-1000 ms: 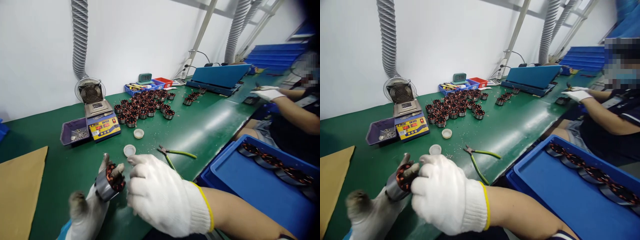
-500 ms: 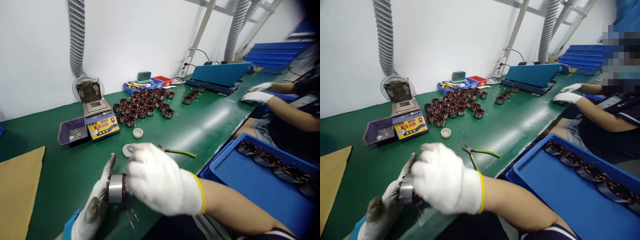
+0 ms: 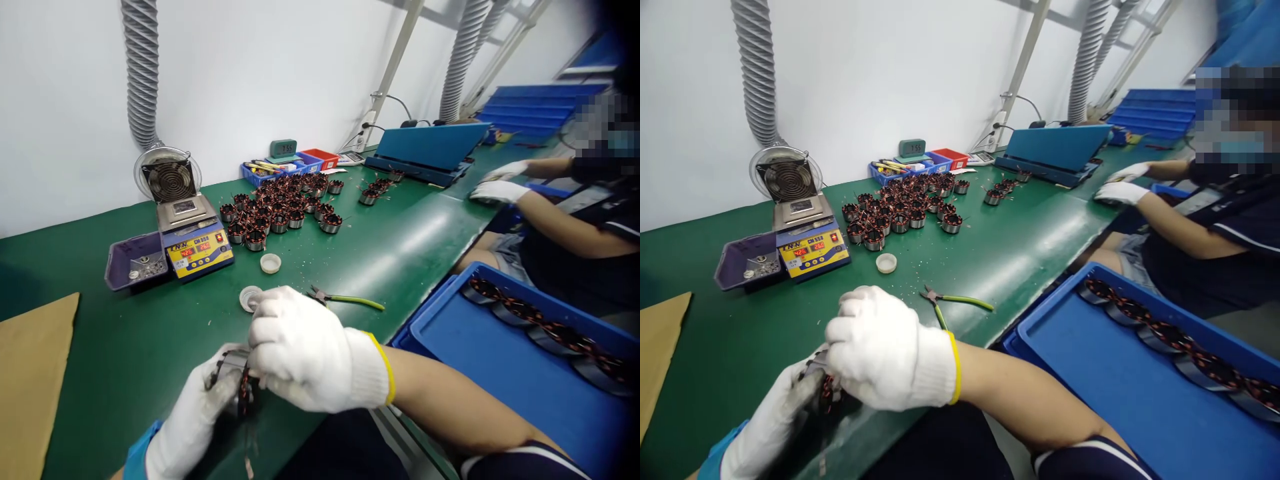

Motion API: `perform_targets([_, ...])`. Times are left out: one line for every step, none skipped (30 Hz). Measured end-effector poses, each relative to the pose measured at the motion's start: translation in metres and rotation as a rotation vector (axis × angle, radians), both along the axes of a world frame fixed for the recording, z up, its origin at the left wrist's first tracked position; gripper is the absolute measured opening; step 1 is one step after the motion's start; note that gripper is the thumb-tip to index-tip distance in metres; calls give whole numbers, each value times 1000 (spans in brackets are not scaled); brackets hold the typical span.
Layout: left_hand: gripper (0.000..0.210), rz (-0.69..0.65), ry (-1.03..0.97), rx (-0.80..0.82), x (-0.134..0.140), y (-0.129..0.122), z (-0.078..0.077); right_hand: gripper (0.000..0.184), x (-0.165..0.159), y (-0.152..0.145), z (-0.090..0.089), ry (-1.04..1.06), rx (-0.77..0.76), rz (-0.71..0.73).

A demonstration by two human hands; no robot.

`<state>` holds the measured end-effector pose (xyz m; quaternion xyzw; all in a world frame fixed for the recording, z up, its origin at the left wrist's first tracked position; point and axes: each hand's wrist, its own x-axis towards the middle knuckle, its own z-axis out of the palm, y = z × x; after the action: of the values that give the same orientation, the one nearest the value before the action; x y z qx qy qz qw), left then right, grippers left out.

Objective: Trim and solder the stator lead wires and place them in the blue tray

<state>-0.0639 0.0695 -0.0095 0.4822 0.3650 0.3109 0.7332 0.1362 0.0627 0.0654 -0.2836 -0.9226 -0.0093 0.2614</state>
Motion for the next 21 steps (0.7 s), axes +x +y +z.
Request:
perform_targets([40,-22,1,-44,0,-3,1,19,6,5,-1,94,-85,25])
perform_targets([41,-32,-9,-102,0,-6,3,19,12,10,-3,228,-182,54])
perform_targets([45,-19,-34,-173,0,-8,5,19,18,15,-7,398,-280,82])
perform_targets([48,17,-71,-252,0,-10,8,20,24,19,-11,596,-363,99])
perform_targets([47,60,-105,-335,0,-10,12,21,29,22,-16,789,-424,98])
perform_targets([45,103,-136,-412,1,-10,15,22,33,24,-23,949,-467,72])
perform_targets([44,136,-162,-475,2,-8,19,23,35,24,-31,1051,-501,29])
perform_targets([43,166,-187,-517,3,-6,22,23,35,22,-39,1081,-531,-19])
perform_targets([44,197,-210,-547,5,-3,26,19,33,19,-48,1044,-562,-67])
perform_targets([46,225,-231,-567,6,0,29,15,29,14,-56,958,-588,-118])
perform_targets([48,256,-247,-582,7,2,31,22,22,9,-64,853,-603,-171])
perform_targets([49,289,-254,-602,9,3,32,38,15,4,-71,752,-593,-216])
perform_targets([48,325,-251,-623,10,4,32,57,6,-1,-76,665,-558,-246])
perform_targets([44,369,-238,-636,11,4,32,72,-3,-4,-80,606,-504,-264])
perform_targets([39,415,-218,-645,13,3,32,80,-11,-6,-83,578,-440,-264])
perform_targets([34,465,-199,-644,14,2,30,83,-19,-7,-85,572,-374,-246])
perform_targets([28,511,-188,-638,15,0,29,83,-26,-7,-86,579,-316,-217])
perform_targets([25,547,-187,-628,16,-2,27,82,-32,-6,-86,590,-279,-194])
perform_targets([25,573,-188,-615,17,-4,26,80,-37,-5,-86,601,-268,-178])
perform_targets([26,590,-182,-602,17,-6,24,77,-40,-5,-86,608,-276,-166])
perform_targets([28,590,-169,-587,16,-7,22,75,-42,-6,-87,612,-302,-158])
